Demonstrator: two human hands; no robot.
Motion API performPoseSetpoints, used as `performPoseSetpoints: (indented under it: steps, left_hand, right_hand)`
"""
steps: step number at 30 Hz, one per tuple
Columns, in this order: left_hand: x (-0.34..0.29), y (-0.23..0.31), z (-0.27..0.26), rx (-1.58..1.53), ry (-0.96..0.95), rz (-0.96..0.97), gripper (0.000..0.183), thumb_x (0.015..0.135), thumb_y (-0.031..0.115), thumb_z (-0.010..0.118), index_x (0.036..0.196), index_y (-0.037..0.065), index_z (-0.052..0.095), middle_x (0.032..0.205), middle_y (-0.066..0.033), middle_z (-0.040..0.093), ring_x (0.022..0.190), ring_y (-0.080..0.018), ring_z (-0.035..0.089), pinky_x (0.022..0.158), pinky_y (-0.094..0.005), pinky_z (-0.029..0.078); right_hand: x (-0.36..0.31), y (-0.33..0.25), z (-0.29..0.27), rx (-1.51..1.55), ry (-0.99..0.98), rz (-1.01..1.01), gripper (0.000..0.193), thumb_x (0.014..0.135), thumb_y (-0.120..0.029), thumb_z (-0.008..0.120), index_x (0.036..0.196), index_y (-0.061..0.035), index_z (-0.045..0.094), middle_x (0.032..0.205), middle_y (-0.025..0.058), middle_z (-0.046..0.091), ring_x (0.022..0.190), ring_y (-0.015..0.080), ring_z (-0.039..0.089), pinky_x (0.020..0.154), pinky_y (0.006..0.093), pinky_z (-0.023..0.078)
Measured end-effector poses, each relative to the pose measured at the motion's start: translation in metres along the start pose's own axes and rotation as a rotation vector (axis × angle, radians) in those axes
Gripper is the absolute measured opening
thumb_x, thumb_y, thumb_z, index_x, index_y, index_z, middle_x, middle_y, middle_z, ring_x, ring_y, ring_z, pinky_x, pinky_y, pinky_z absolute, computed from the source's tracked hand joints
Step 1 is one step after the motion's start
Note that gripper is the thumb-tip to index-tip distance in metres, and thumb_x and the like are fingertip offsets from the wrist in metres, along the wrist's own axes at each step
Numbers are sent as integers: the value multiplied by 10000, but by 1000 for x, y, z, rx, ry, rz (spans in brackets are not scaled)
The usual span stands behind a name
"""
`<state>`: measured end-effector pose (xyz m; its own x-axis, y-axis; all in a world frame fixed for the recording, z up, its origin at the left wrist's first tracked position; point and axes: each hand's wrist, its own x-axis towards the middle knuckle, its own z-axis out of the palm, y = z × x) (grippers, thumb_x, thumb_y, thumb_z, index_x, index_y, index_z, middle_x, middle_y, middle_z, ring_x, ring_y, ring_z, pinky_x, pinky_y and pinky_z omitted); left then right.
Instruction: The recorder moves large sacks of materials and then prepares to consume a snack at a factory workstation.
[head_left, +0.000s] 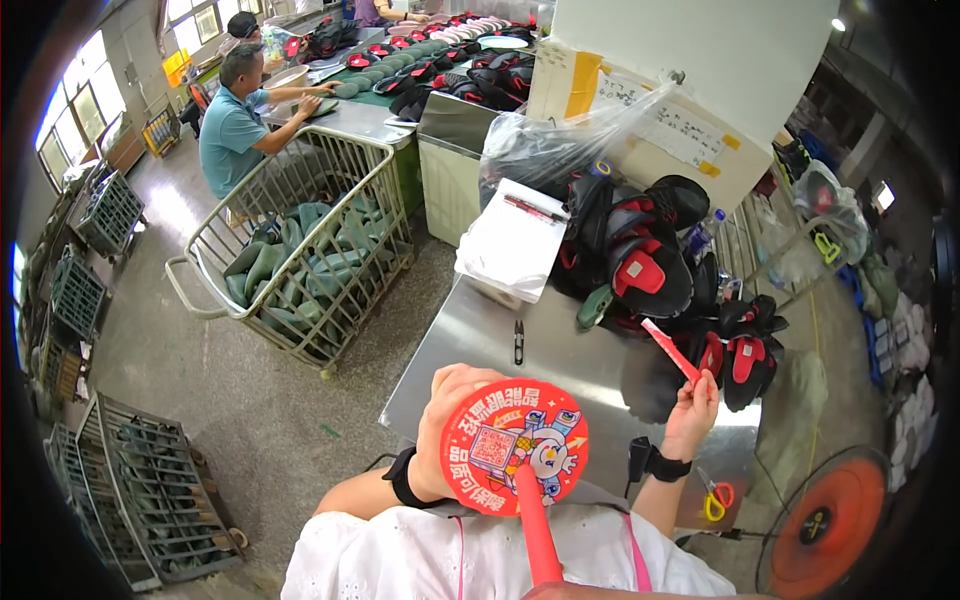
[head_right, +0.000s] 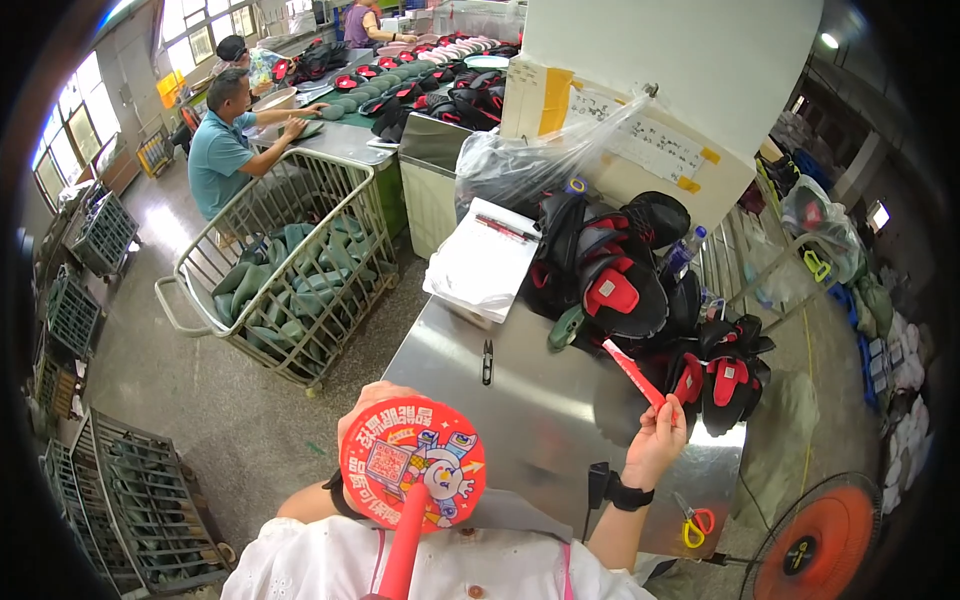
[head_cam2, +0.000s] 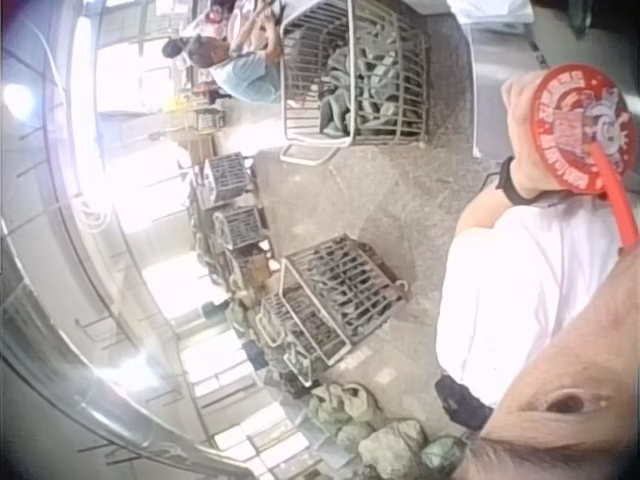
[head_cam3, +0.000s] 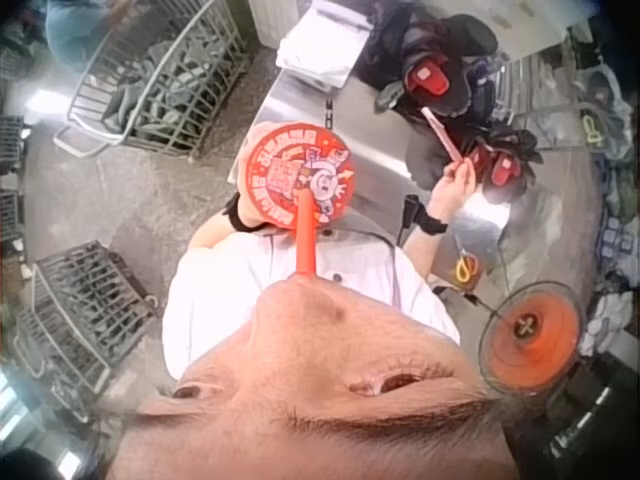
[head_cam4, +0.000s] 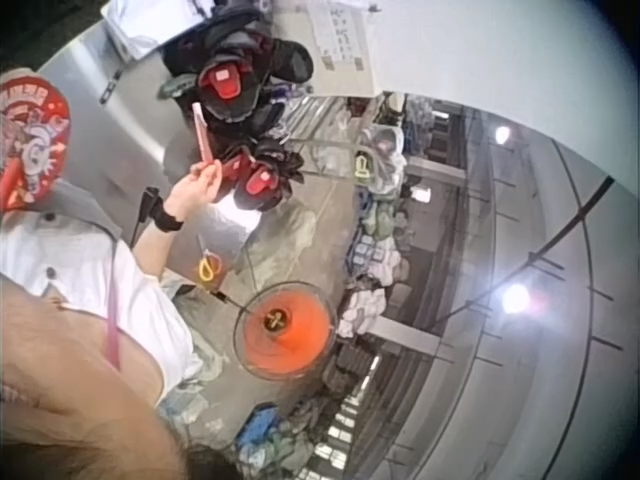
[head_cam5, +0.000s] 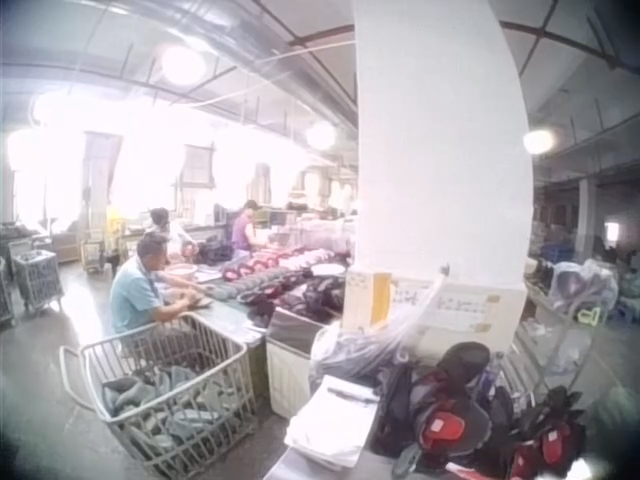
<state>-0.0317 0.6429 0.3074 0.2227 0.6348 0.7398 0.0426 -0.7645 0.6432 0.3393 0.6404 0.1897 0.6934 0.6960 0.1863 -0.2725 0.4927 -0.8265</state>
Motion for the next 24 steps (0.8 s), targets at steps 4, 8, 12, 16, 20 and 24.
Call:
performPoseSetpoints:
  steps: [4, 8, 12, 16, 20, 24]
  left_hand:
    - [-1, 1, 1, -8, 28, 4, 997, 492, 369, 913, 1284, 56, 393, 1091, -161, 605, 931, -288, 592, 873, -425, 368]
    - [6, 8, -3, 29, -16, -1, 1001, 489, 371, 915, 1284, 56, 394, 1088, -162, 604, 932, -288, 592, 870, -424, 370]
    - [7, 10, -4, 29, -19, 24, 1006, 486, 375, 917, 1282, 53, 394, 1082, -161, 605, 923, -285, 590, 868, -422, 369]
    - [5, 14, -3, 24, -16, -6, 1005, 487, 372, 917, 1280, 45, 391, 1079, -159, 606, 922, -282, 585, 871, -417, 365]
    - [4, 12, -3, 13, -12, 5, 994, 486, 370, 915, 1272, 41, 402, 1074, -158, 608, 926, -279, 583, 875, -412, 362]
    - [4, 14, -5, 30, -30, 15, 986, 478, 374, 916, 1261, 38, 420, 1080, -157, 607, 923, -274, 581, 879, -407, 359]
  right_hand:
    - [-3, 1, 7, 15, 45, 15, 216, 925, -76, 590, 1103, 45, 567, 868, 54, 607, 690, 103, 566, 597, 222, 468]
    - [-6, 1, 9, 18, 56, 14, 217, 924, -85, 597, 1102, 38, 576, 873, 47, 611, 687, 97, 564, 593, 215, 463]
    - [-7, 0, 5, 15, 37, 13, 228, 926, -95, 598, 1110, 36, 578, 875, 44, 614, 685, 94, 562, 591, 212, 458]
    - [-8, -1, 5, 10, 50, 15, 239, 932, -107, 592, 1122, 38, 578, 867, 44, 617, 683, 90, 560, 589, 211, 455]
    - [-12, -2, 7, 4, 60, 23, 240, 936, -113, 589, 1122, 38, 580, 867, 48, 623, 689, 88, 565, 591, 208, 455]
    - [-12, 1, 3, 4, 21, 37, 233, 938, -114, 586, 1115, 38, 581, 869, 52, 626, 691, 89, 568, 593, 208, 457]
